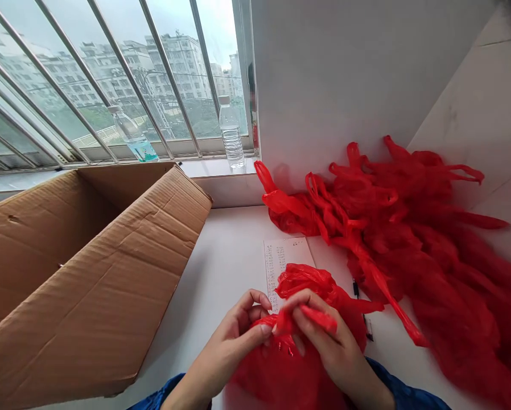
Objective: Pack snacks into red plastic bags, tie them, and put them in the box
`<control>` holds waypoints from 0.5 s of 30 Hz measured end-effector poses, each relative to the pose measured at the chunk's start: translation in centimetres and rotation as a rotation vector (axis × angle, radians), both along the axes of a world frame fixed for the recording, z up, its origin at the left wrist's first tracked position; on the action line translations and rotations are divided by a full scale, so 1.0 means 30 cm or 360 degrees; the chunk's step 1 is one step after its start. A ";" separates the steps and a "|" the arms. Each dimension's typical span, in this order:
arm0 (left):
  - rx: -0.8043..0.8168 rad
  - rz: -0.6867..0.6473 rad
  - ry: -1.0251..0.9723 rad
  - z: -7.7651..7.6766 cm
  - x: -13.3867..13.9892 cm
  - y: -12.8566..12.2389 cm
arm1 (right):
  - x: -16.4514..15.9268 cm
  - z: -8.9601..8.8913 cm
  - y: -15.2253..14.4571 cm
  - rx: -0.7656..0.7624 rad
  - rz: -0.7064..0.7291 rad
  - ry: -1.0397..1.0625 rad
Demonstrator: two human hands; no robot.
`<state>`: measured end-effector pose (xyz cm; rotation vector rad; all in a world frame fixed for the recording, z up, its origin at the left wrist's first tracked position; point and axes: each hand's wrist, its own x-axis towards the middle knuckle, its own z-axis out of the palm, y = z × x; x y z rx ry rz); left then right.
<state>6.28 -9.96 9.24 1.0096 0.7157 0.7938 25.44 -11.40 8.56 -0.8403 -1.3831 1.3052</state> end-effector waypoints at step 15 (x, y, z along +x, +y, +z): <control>0.0182 0.0031 0.0360 0.019 -0.008 -0.015 | -0.013 -0.023 -0.024 0.0953 -0.0569 -0.0599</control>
